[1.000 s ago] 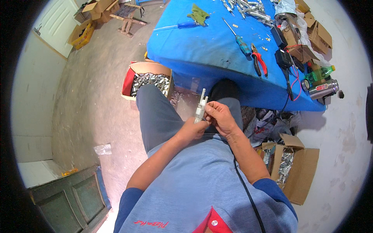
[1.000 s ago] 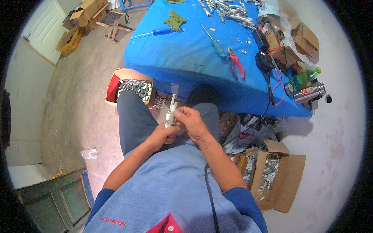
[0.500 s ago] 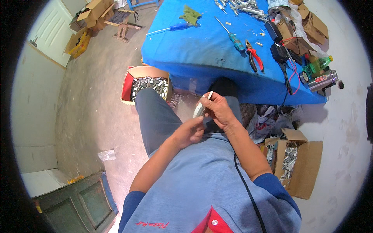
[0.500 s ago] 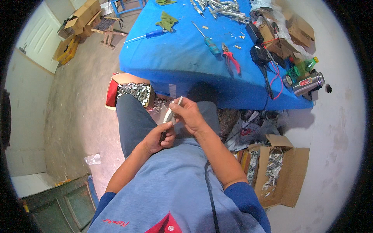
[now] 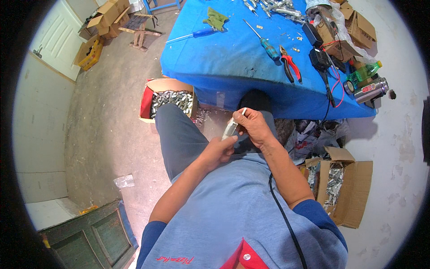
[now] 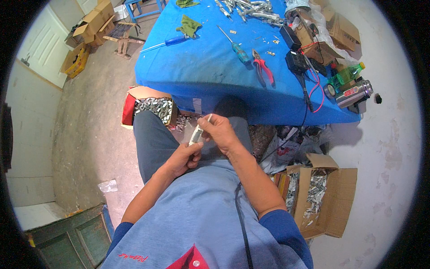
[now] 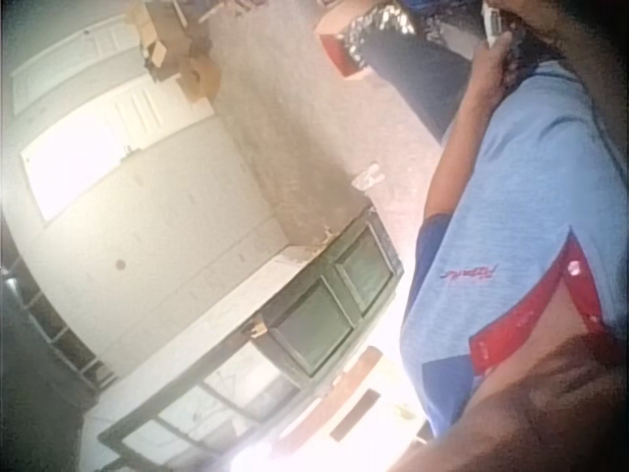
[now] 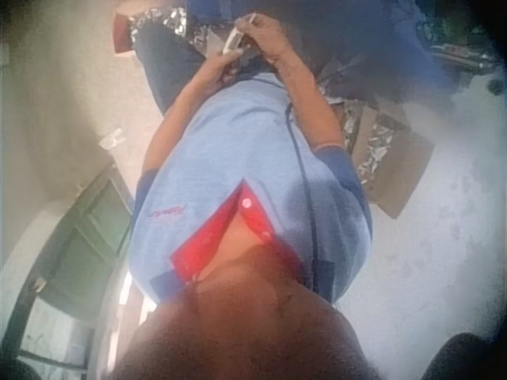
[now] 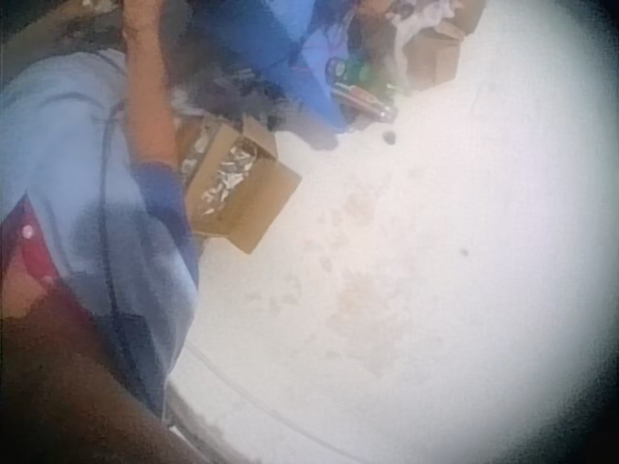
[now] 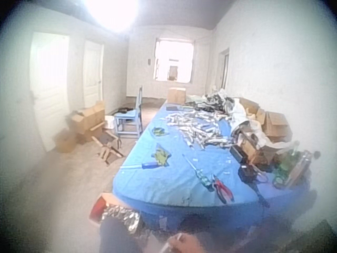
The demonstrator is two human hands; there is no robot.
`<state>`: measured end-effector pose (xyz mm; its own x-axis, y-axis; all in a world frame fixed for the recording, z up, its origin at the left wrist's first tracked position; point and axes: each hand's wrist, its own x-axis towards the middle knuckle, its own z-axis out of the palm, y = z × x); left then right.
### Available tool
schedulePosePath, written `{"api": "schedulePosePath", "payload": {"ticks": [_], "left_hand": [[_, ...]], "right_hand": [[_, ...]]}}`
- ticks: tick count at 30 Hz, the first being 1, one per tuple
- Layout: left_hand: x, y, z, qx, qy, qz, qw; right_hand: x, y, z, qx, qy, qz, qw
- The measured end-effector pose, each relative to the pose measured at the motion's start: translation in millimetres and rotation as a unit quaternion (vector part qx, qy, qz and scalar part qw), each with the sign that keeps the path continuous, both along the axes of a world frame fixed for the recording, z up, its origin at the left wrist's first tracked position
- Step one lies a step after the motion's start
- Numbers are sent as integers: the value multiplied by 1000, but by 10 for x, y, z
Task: The person assembles white metal and plastic components by hand and using a screwdriver. They pick up a metal housing, insert internal parts, and use the screwdriver to secure or adjust the components while working over their lap and a blue cloth-covered table.
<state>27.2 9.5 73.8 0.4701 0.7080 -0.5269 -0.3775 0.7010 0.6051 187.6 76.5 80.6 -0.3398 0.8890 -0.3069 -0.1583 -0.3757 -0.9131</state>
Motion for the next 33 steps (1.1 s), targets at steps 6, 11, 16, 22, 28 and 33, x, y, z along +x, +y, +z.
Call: {"api": "schedulePosePath", "payload": {"ticks": [6, 11, 16, 22, 28, 33], "left_hand": [[19, -15, -52, 12, 20, 5, 1000], [10, -23, 21, 16, 4, 7, 1000], [8, -12, -4, 21, 16, 3, 1000], [79, 22, -6, 28, 61, 2, 998], [117, 161, 26, 75, 130, -19, 988], [153, 453, 121, 113, 137, -1, 984]], "right_hand": [[6, -4, -95, -26, 36, -19, 999], [-2, -19, -89, -38, 35, -22, 998], [28, -9, -73, -13, 11, 5, 1000], [134, 22, -18, -32, -8, 21, 999], [298, 128, 51, 191, -181, -154, 952], [568, 529, 546, 403, -337, -288, 801]]}}
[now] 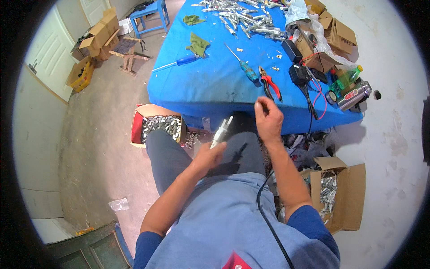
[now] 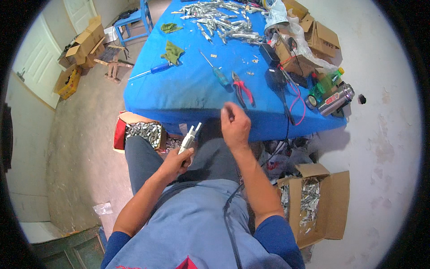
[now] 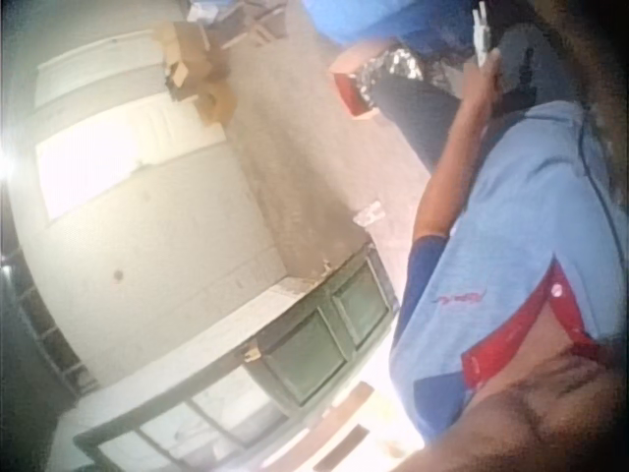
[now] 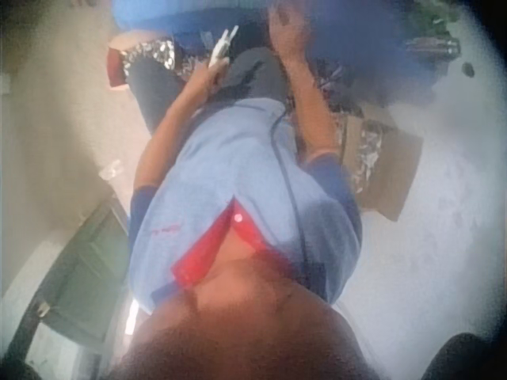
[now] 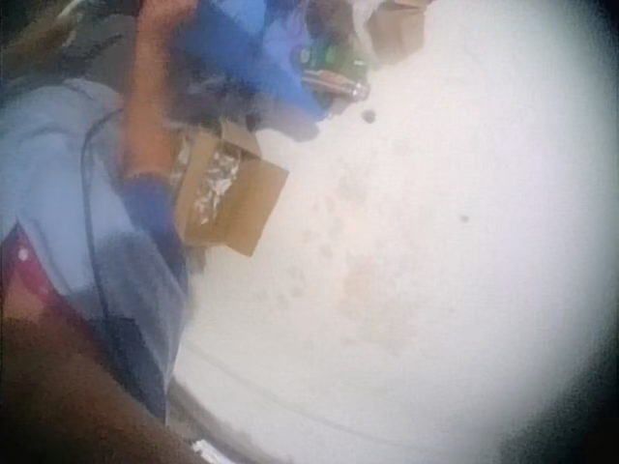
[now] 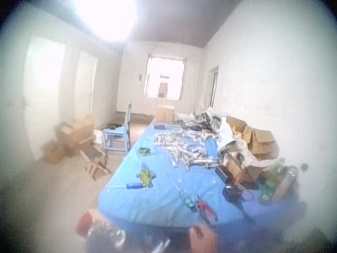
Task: The person assembles white metal and plastic components by hand and using a screwdriver. They pick up a metal housing, insert internal parts, and use the screwdriver to secure or adjust the components while working over their lap and a blue cloth-covered table.
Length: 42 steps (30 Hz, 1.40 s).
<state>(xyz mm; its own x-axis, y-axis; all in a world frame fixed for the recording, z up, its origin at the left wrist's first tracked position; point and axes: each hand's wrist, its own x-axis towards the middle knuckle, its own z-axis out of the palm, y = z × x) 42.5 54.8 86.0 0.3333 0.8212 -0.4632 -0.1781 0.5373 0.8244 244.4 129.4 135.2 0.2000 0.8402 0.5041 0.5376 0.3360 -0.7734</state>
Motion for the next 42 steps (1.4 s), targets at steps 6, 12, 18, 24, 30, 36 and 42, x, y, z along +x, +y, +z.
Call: {"api": "schedulePosePath", "payload": {"ticks": [6, 12, 18, 24, 30, 36, 42], "left_hand": [[-4, 323, 41, 5, 3, 48, 999], [-26, 543, -31, 11, 8, 78, 997], [-113, 685, -65, -1, 20, 104, 994], [-121, 747, -54, -16, 0, 108, 994], [-179, 776, -98, -22, 9, 100, 995], [-169, 803, -62, -22, 4, 96, 995], [-183, 811, -5, -20, 17, 98, 995]], "right_hand": [[132, 851, 203, 45, -155, 2, 987], [1, 1352, 144, -48, -326, 16, 944], [30, 1571, 114, -180, -412, -23, 893], [299, 1548, -47, -151, -320, 6, 935], [432, 883, 112, -237, -56, 110, 964], [476, -385, 436, -320, 57, 239, 915], [439, -707, 481, -139, -162, 214, 953]]}}
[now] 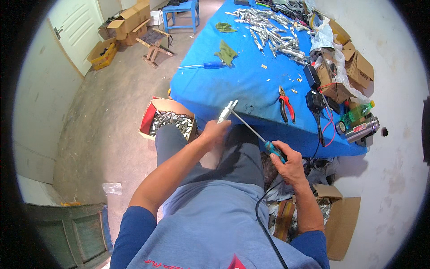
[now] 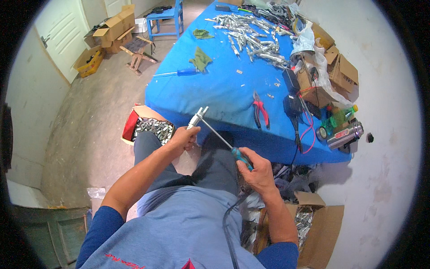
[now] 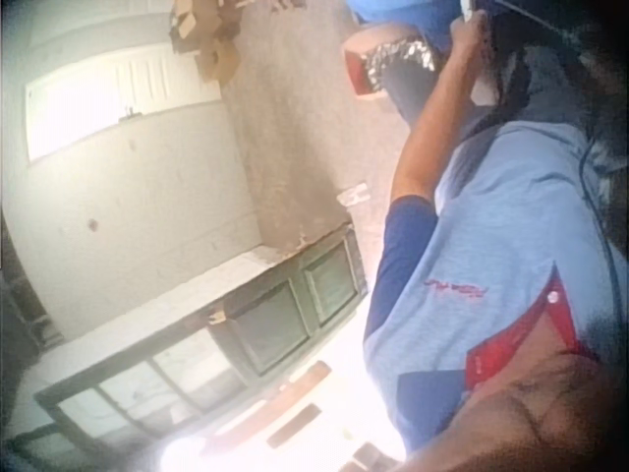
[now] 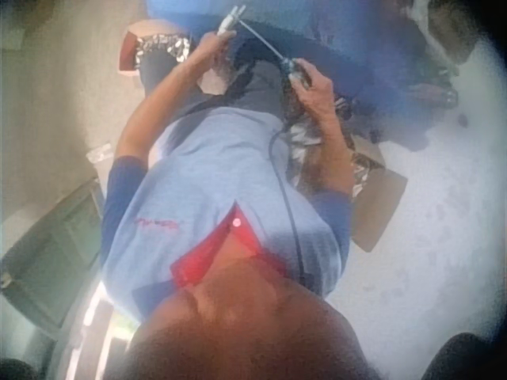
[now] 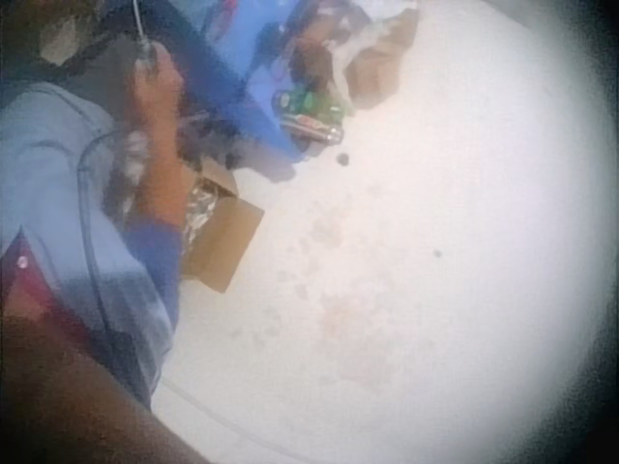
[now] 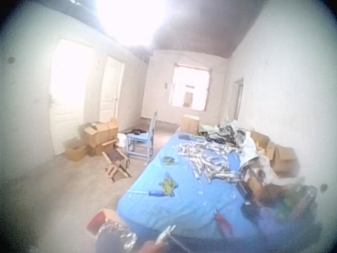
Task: The person assembles white metal and plastic components by hand and using a screwdriver. They pick up a metal housing, insert internal parts, and use the screwdriver to secure or adjust the components while working over their lap and a blue cloth-covered table.
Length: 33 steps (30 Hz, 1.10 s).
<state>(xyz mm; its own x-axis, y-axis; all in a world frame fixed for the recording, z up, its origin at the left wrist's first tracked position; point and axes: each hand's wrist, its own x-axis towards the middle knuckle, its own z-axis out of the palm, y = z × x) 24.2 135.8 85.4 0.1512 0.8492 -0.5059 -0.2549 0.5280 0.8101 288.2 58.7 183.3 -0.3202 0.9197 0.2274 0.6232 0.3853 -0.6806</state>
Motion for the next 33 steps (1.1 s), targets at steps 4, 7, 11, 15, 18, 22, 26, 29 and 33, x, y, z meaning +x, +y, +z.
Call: {"api": "schedulePosePath", "payload": {"ticks": [4, 7, 11, 15, 18, 22, 26, 29, 33], "left_hand": [[-6, -10, -24, -4, 13, 5, 1000], [-11, -9, -77, -7, 10, 10, 1000], [-15, -23, -38, -11, 17, 2, 1000], [-9, -11, -63, -2, 25, 11, 1000], [16, 0, -59, 2, 34, 8, 999], [7, -4, -55, 17, 43, 8, 999], [-15, 24, -60, 15, 69, 4, 997], [-36, 16, -36, 23, 81, 4, 996], [-61, 9, -18, 28, 78, 13, 996]], "right_hand": [[-41, 43, 7, 47, -26, 10, 999], [-52, 64, 23, 68, -40, 25, 997], [-64, 97, 48, 109, -67, 50, 990], [-157, 59, 192, 90, -110, 45, 989], [-152, 57, 218, 17, -40, 37, 998], [-51, 139, 261, -80, -18, 36, 996], [-51, 197, 292, -123, 2, 17, 992], [-16, 270, 282, -139, 8, 46, 989], [-30, 316, 246, -235, 96, 24, 967]]}}
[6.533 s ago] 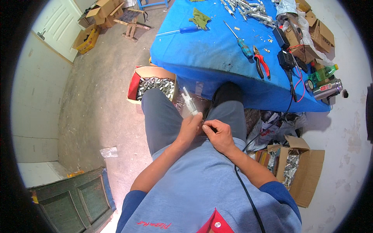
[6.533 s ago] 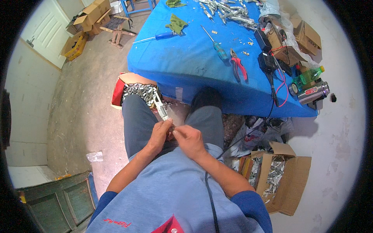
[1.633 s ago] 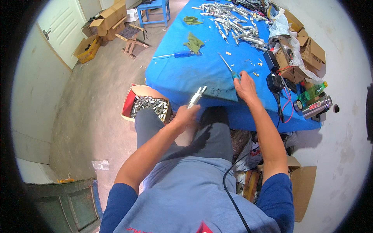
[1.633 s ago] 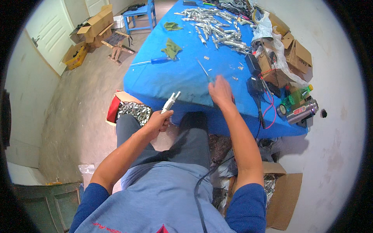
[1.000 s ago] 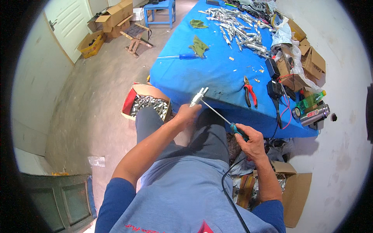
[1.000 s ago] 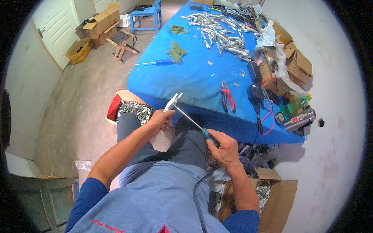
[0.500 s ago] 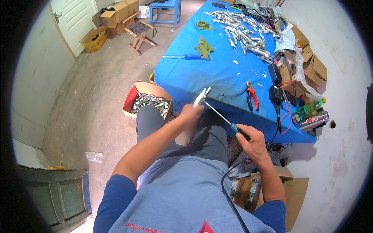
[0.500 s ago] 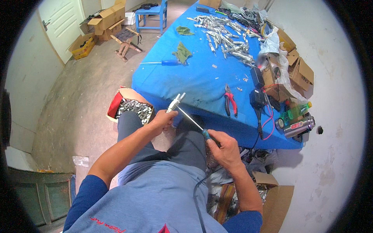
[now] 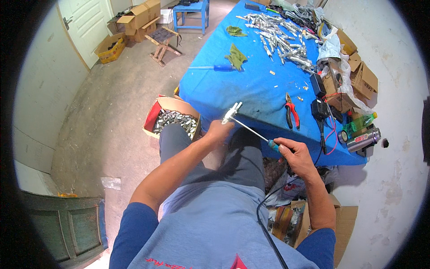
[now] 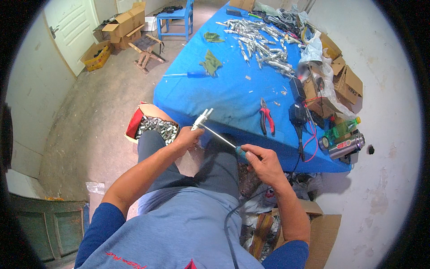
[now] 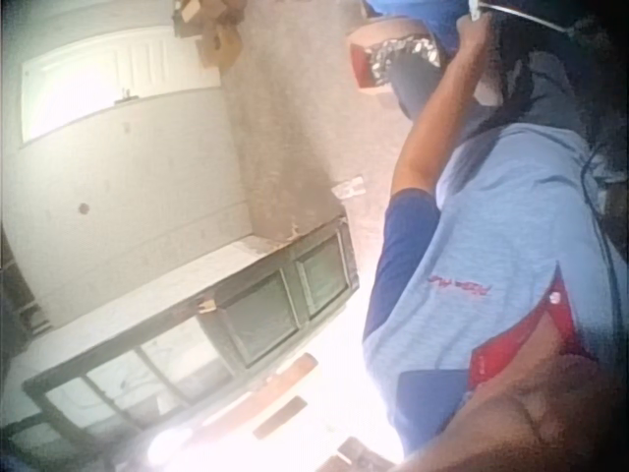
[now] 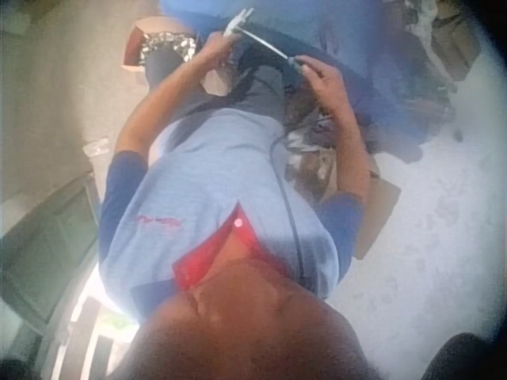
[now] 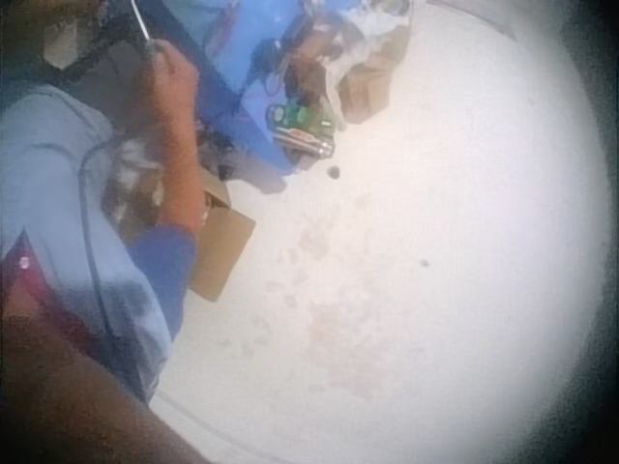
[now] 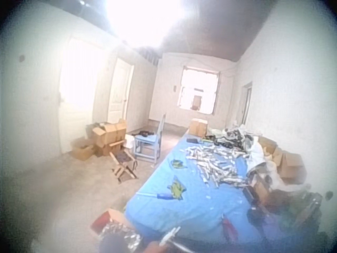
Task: The person assembles white metal and plastic components by hand and using a screwdriver. They pick up a metal housing, insert internal parts, and use the screwdriver to secure or adjust the components while working over their lap and a blue cloth-covered table.
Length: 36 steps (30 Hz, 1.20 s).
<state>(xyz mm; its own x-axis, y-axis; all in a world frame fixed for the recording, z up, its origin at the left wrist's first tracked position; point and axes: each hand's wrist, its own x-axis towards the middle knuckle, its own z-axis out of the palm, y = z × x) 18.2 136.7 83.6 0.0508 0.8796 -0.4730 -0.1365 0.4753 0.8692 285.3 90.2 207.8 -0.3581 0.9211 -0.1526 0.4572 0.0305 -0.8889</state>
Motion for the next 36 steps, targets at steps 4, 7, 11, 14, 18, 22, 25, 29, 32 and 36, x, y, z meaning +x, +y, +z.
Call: {"api": "schedulePosePath", "payload": {"ticks": [4, 7, 11, 14, 18, 22, 25, 29, 32, 36], "left_hand": [[-18, 58, -52, 21, 26, 2, 999], [-4, 112, -142, 45, 53, 25, 997], [17, 169, -171, 63, 98, 38, 992], [18, 156, -140, 74, 119, 39, 989], [8, 179, -210, 80, 152, 33, 985], [-4, 188, -228, 77, 183, 33, 980], [-18, 165, -185, 88, 184, 24, 979], [-6, 139, -158, 89, 204, 30, 974], [6, 104, -77, 96, 214, 37, 971], [-30, 122, -132, 97, 245, 52, 963]], "right_hand": [[-34, -2, -43, -5, 25, -4, 1000], [-69, 15, -93, 112, -14, 35, 993], [-126, 38, -22, 184, -74, 44, 979], [-172, 32, 117, 199, -147, 59, 967], [-180, 84, 83, 282, -151, 91, 943], [-254, 115, 188, 290, -171, 103, 936], [-340, 98, 304, 302, -208, 111, 924], [-485, 79, 455, 315, -256, 121, 906], [-559, 95, 539, 320, -296, 130, 891], [-712, 92, 525, 336, -346, 148, 863]]}}
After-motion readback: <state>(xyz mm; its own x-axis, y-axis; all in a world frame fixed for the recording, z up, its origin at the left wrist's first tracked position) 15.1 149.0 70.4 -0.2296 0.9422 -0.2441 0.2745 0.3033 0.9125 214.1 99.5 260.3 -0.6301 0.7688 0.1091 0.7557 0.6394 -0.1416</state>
